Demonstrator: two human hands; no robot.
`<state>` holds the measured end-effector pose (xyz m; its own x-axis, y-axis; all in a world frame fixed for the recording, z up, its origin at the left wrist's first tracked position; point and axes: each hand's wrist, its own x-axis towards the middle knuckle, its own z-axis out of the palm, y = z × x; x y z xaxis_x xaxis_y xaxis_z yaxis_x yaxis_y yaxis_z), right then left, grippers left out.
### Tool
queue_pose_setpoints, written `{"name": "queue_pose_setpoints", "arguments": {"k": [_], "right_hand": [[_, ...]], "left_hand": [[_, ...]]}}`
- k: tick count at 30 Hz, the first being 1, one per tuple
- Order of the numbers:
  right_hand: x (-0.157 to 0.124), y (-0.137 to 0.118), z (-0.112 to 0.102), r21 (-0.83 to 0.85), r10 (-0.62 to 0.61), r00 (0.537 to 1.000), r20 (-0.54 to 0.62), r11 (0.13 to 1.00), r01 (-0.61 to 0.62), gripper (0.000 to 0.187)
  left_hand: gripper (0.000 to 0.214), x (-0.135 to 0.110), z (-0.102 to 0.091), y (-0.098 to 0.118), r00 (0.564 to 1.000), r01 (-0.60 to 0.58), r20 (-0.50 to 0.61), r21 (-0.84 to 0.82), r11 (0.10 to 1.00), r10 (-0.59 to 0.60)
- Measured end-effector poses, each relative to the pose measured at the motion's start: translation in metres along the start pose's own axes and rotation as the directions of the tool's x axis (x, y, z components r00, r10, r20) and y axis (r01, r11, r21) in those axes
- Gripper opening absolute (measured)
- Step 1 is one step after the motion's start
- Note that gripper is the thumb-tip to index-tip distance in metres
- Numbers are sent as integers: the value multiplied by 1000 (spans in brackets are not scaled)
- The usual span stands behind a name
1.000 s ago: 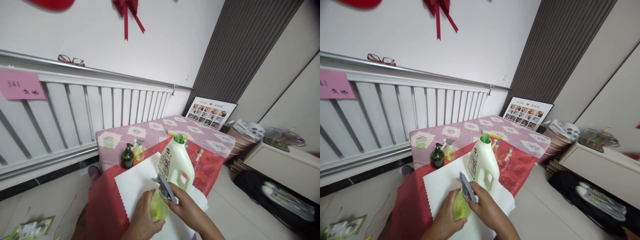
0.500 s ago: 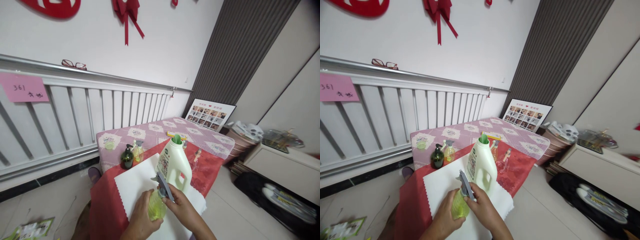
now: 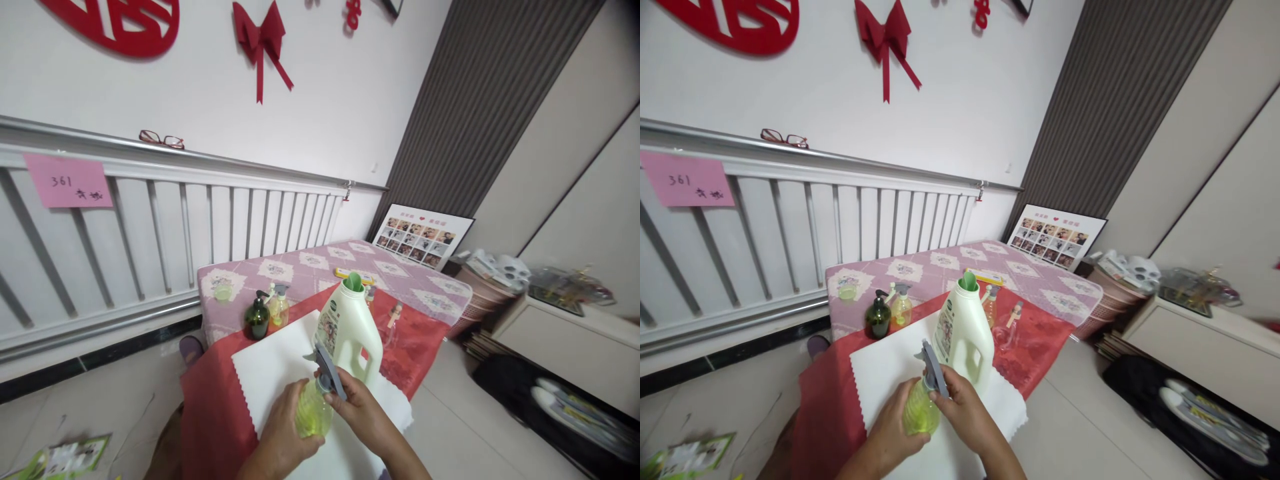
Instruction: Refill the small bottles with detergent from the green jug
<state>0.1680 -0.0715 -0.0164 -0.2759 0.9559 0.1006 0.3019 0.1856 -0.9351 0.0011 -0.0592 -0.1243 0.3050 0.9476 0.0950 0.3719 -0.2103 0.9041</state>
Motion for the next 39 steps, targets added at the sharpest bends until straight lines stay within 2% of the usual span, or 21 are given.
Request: {"name": "queue_pose_setpoints", "arguments": {"k": [6, 11, 16, 19, 28, 39], "right_hand": [[-1, 3, 4, 5, 4, 999, -33, 1000, -4, 34], [0, -7, 5, -54, 23, 999, -35, 998, -25, 34], [4, -19, -1, -158, 38, 999, 33, 987, -32, 35], [7, -17, -5, -137, 52, 997, 51, 990, -45, 31], [6, -9, -2, -136, 63, 998, -13, 989, -64, 32], [9, -32, -16, -312, 59, 994, 91, 950, -28, 27]], "left_hand": [[88, -1, 1, -2, 1000, -18, 4, 15, 1000, 18], [89, -2, -1, -1, 1000, -21, 3, 12, 1000, 21], [90, -1, 1, -3, 1000, -21, 1, 20, 1000, 21], [89, 0, 1, -4, 1000, -15, 3, 18, 1000, 15], [89, -1, 0, -2, 1000, 1, 14, 25, 1000, -1], [88, -1, -3, 4, 1000, -13, 20, 21, 1000, 13]]}}
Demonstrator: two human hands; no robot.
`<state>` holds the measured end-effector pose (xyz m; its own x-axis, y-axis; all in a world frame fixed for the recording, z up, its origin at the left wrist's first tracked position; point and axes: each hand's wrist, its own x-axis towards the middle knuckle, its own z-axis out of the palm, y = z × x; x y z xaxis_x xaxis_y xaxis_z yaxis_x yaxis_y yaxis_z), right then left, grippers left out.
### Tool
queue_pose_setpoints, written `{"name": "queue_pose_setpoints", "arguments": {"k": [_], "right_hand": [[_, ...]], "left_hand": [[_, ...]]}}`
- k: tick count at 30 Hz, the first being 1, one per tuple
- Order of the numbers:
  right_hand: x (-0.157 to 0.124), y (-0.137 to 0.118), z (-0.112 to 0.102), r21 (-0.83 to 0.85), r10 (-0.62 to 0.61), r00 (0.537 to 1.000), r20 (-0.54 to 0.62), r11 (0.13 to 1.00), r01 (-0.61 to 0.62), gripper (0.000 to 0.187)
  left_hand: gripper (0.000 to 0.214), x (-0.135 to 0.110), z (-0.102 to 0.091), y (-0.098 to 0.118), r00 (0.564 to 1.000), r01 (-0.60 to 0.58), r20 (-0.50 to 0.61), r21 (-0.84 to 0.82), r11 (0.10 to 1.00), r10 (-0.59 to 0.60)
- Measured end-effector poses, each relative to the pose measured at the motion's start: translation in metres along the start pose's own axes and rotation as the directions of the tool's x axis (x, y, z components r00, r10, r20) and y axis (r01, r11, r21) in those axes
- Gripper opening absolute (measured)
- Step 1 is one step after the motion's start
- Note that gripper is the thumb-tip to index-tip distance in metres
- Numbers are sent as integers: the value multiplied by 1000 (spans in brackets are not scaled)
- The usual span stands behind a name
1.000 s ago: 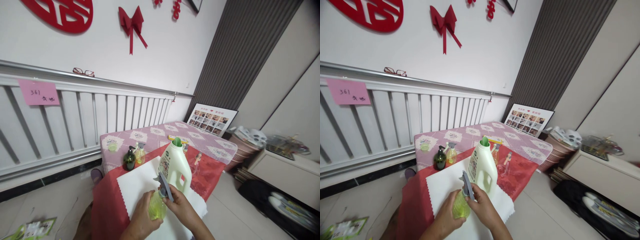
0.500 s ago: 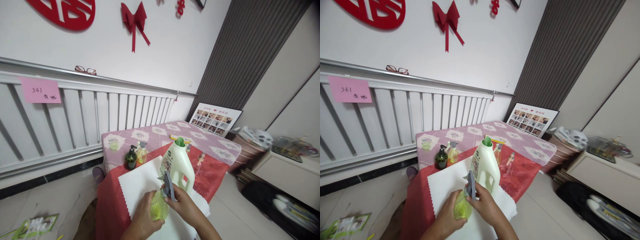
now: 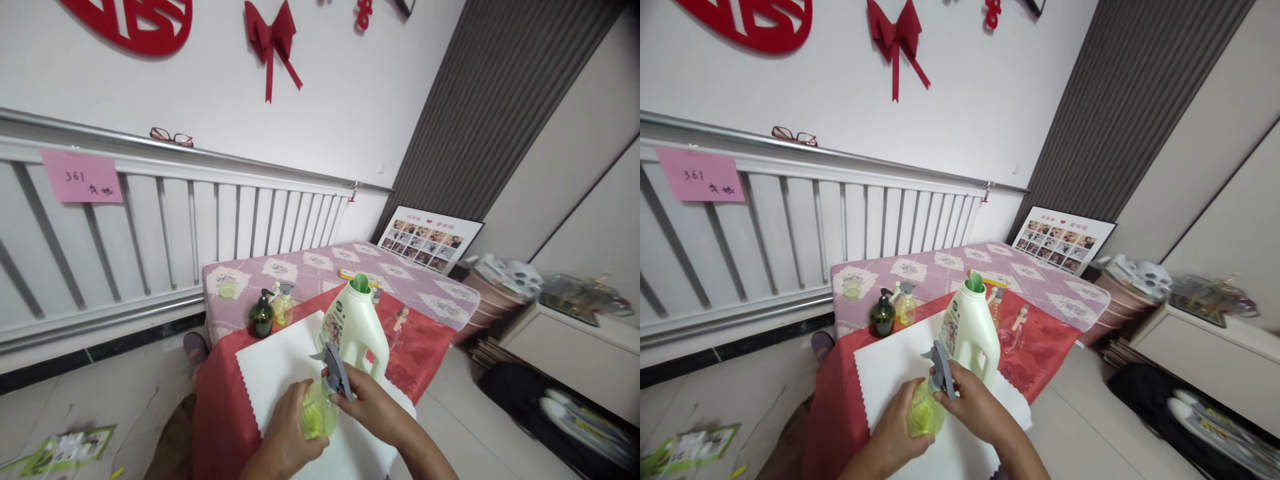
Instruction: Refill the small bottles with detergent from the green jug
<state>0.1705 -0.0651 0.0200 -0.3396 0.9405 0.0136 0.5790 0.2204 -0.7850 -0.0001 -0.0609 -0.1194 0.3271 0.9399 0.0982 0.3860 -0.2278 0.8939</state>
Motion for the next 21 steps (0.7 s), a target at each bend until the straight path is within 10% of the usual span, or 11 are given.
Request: {"name": "queue_pose_setpoints", "arguments": {"k": [21], "right_hand": [[0, 25, 20, 204, 18, 997, -73, 979, -3, 37]], "left_hand": [[86, -1, -2, 2, 1000, 22, -15, -20, 1000, -22]]}}
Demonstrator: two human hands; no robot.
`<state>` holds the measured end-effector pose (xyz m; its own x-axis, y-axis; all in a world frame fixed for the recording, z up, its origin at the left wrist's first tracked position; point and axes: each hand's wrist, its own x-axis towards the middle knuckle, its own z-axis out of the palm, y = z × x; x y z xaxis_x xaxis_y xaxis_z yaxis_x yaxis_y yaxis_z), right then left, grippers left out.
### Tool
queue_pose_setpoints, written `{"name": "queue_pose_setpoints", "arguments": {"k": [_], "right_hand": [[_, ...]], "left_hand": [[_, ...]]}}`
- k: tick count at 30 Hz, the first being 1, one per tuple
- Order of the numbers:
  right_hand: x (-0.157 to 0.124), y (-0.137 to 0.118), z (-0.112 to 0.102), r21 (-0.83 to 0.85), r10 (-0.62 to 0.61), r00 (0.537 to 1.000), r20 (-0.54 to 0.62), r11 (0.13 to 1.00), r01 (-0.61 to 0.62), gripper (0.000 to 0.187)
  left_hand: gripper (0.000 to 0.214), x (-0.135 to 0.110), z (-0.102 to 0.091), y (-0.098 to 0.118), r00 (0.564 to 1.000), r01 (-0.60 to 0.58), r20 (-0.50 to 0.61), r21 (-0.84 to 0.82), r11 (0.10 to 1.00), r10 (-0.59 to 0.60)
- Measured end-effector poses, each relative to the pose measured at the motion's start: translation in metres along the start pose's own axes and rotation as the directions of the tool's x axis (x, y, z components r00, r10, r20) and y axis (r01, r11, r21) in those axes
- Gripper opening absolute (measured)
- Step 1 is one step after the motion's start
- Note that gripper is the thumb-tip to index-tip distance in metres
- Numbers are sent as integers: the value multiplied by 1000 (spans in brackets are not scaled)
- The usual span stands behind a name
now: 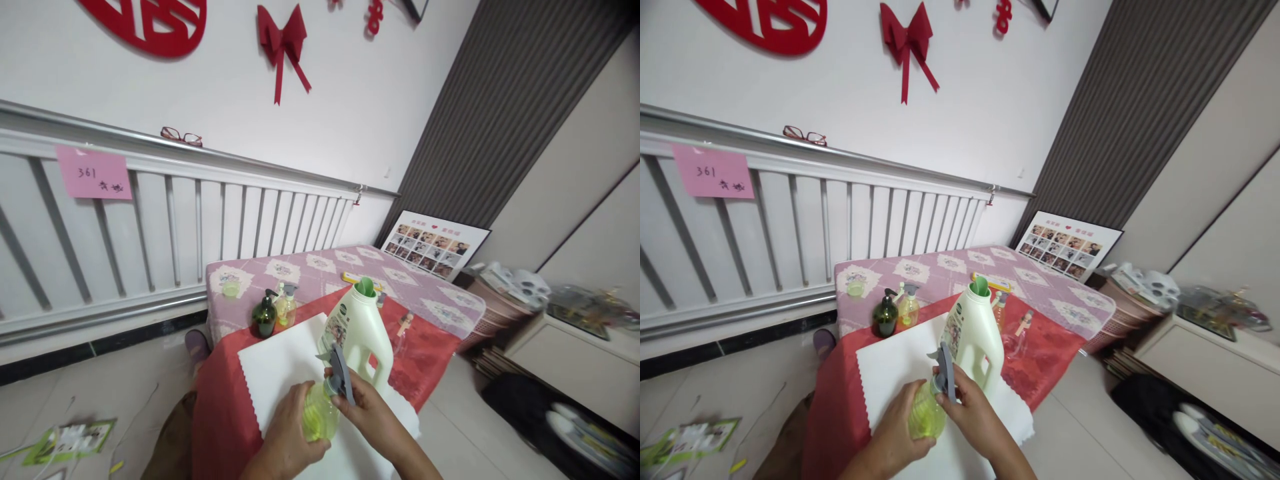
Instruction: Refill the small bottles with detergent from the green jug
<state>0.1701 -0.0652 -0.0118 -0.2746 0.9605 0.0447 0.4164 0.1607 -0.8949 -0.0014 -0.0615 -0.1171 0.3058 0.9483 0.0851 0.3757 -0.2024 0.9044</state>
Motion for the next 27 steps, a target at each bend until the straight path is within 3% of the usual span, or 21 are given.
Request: {"name": "queue_pose_setpoints", "arguments": {"k": [13, 27], "right_hand": [[2, -34, -10, -265, -38, 995, 96, 962, 62, 26], [8, -35, -12, -295, 2, 989, 148, 955, 42, 22]], "left_hand": [[86, -1, -3, 2, 1000, -13, 0, -17, 1000, 13], [87, -1, -2, 1, 1000, -12, -1, -20, 1000, 12]]}}
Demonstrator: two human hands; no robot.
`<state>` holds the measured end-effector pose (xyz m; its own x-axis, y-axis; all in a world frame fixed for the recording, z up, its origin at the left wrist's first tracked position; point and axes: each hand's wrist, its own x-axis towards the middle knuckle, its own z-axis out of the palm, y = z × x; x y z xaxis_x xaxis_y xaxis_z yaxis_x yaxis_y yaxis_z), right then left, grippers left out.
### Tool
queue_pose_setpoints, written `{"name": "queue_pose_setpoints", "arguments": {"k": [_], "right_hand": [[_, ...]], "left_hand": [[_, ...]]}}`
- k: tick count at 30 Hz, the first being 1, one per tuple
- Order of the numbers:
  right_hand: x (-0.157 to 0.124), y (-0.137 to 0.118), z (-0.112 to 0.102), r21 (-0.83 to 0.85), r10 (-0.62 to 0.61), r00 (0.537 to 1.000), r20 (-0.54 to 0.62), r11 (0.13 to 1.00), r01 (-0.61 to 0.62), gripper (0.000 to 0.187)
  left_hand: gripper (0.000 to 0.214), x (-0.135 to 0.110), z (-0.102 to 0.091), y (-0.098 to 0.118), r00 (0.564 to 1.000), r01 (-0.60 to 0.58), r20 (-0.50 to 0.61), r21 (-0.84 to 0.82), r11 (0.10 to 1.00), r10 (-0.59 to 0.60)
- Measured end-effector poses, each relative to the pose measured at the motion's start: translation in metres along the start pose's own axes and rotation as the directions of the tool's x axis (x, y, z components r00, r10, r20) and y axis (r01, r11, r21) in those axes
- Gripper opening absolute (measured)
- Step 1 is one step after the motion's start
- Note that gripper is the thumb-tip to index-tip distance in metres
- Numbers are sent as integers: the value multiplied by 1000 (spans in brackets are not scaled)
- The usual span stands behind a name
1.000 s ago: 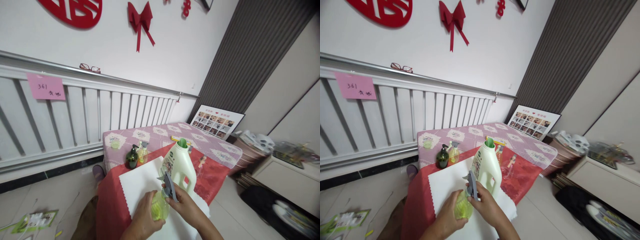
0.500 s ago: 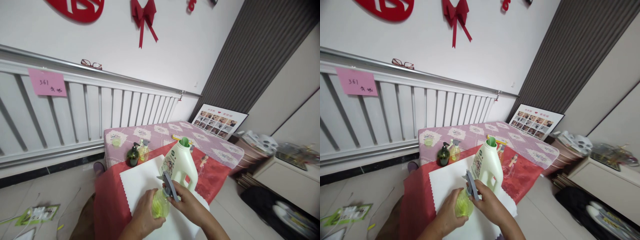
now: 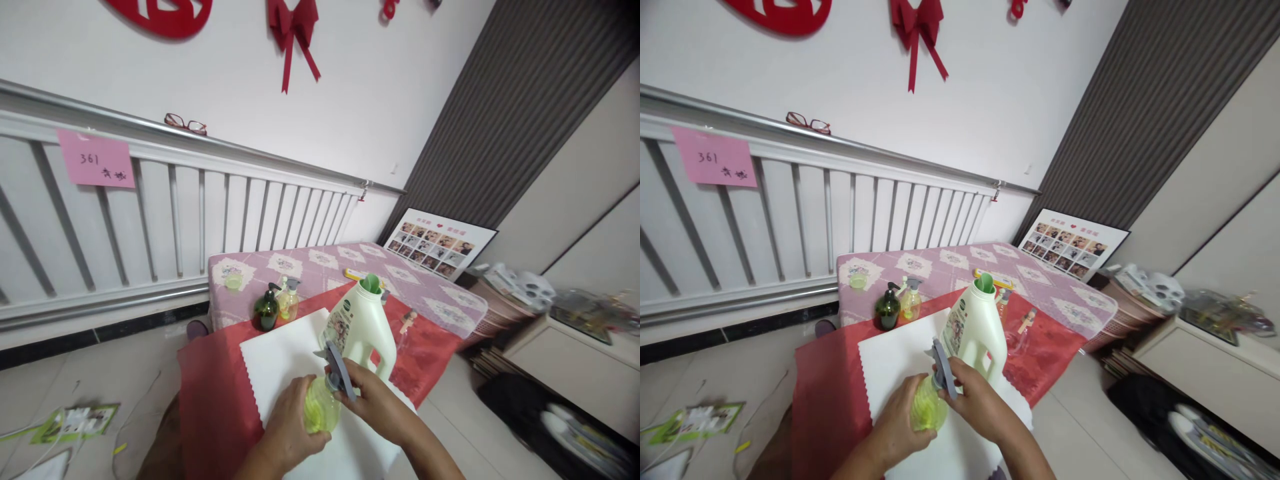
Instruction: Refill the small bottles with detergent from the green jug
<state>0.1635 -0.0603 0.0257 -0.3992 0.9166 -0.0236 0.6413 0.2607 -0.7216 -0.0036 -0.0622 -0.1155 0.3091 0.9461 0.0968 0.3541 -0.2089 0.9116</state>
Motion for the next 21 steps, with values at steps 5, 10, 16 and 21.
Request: {"name": "queue_pose_setpoints", "arguments": {"k": [5, 10, 16, 21], "right_hand": [[1, 4, 5, 55, 22, 999, -32, 998, -20, 22], [-3, 9, 19, 144, 58, 989, -136, 989, -39, 19], [-5, 15, 45, 183, 119, 924, -364, 982, -54, 14], [-1, 22, 67, 235, 154, 843, -515, 971, -34, 15]], "left_hand": [[85, 0, 2, -3, 1000, -9, -9, 17, 1000, 9], [86, 0, 2, -4, 1000, -29, -7, 24, 999, 29], [85, 1, 8, -8, 1000, -22, -13, 23, 999, 23], [88, 0, 9, -7, 1000, -5, -5, -29, 1000, 5]]}}
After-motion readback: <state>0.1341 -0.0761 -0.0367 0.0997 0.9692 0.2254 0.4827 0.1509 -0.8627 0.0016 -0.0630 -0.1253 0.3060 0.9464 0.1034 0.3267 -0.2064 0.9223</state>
